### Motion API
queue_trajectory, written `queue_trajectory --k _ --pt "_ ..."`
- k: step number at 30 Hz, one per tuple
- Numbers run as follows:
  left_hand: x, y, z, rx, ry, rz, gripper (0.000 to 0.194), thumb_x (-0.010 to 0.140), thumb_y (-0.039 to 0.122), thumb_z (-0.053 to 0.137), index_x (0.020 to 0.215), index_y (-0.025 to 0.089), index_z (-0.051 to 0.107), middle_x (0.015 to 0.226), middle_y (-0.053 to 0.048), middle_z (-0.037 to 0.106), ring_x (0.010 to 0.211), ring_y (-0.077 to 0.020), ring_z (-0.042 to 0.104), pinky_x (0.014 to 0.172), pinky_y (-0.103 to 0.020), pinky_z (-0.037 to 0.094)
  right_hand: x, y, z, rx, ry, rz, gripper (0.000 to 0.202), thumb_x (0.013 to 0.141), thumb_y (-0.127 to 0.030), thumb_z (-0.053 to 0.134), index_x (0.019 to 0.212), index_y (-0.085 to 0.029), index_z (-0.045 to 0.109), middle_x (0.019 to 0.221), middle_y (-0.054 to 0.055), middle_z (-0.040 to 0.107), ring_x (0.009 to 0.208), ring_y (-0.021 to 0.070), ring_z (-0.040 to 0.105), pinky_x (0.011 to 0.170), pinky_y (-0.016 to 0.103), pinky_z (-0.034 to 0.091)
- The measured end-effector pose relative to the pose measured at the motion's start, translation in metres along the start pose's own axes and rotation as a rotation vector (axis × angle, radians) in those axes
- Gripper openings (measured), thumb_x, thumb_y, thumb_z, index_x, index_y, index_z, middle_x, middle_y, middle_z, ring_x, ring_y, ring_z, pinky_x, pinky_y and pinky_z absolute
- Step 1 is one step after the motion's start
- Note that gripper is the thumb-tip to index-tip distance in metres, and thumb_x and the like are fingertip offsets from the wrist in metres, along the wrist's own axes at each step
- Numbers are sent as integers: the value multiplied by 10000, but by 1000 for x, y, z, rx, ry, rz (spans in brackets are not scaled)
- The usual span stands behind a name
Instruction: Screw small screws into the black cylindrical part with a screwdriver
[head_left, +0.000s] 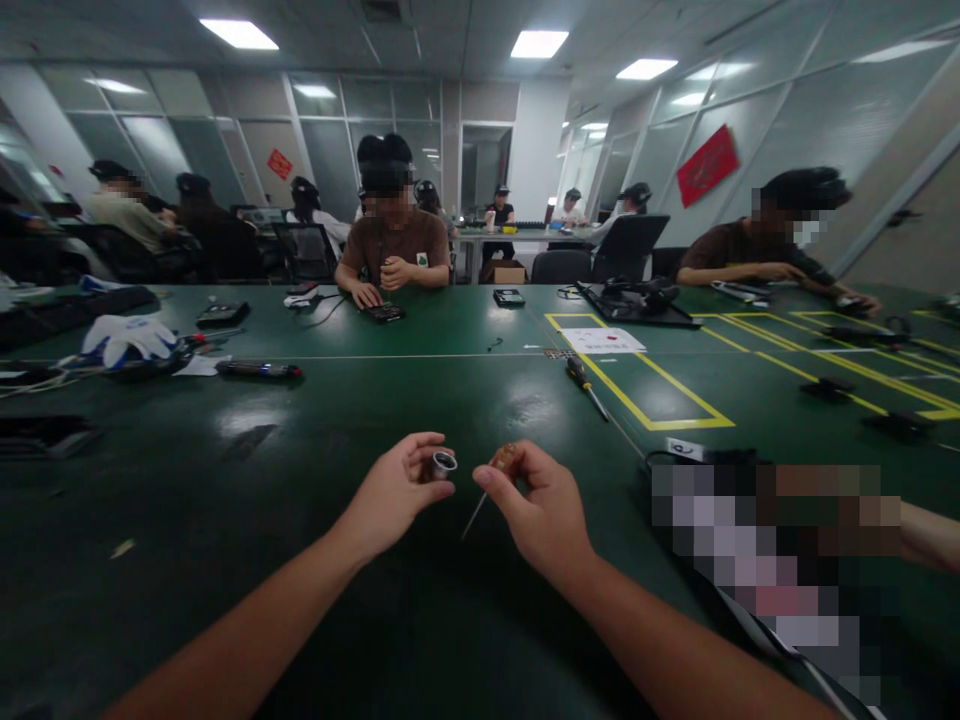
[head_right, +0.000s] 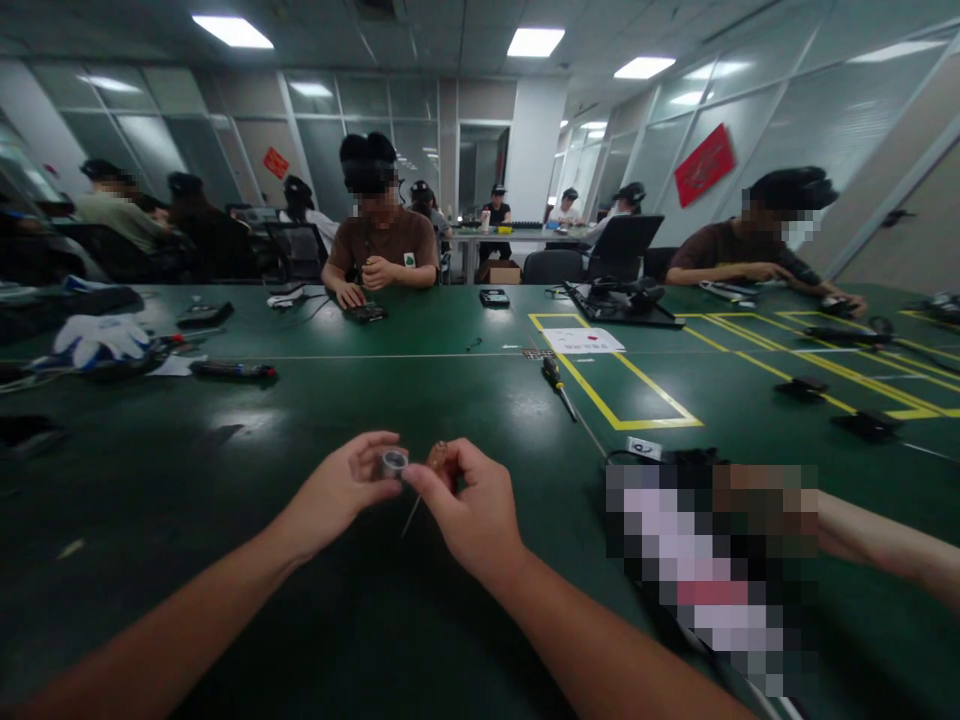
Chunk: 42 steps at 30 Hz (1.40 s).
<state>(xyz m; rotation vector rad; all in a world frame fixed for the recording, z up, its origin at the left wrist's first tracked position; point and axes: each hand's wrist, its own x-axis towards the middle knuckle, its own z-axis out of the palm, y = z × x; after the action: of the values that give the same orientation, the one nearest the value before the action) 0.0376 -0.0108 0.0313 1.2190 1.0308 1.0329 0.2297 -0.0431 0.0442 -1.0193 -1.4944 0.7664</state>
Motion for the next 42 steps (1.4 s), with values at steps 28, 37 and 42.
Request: queue_trajectory --k 28,37,42 --pt "-4 -35 -10 79 39 174 692 728 140 803 1387 221 610 1266 -86 728 1210 -260 668 1137 -470 459 -9 3 2 -200 7 -162 143 1025 -306 558 1125 -256 646 861 12 714 741 171 690 681 287 511" --pt "-1 -39 -14 -4 18 159 774 730 154 834 1443 225 543 1275 -96 723 1217 -264 667 1143 -475 447 -14 -5 0 -149 -201 -195 158 1000 -259 581 1152 -251 625 801 -11 679 679 147 653 659 266 503" --pt "-2 -35 -12 44 28 172 531 721 158 827 1236 203 702 1237 -89 734 1165 -268 680 1085 -452 489 -12 -6 -2 -87 -244 -301 249 1001 -444 588 1019 -231 718 774 13 677 653 162 628 645 294 490"
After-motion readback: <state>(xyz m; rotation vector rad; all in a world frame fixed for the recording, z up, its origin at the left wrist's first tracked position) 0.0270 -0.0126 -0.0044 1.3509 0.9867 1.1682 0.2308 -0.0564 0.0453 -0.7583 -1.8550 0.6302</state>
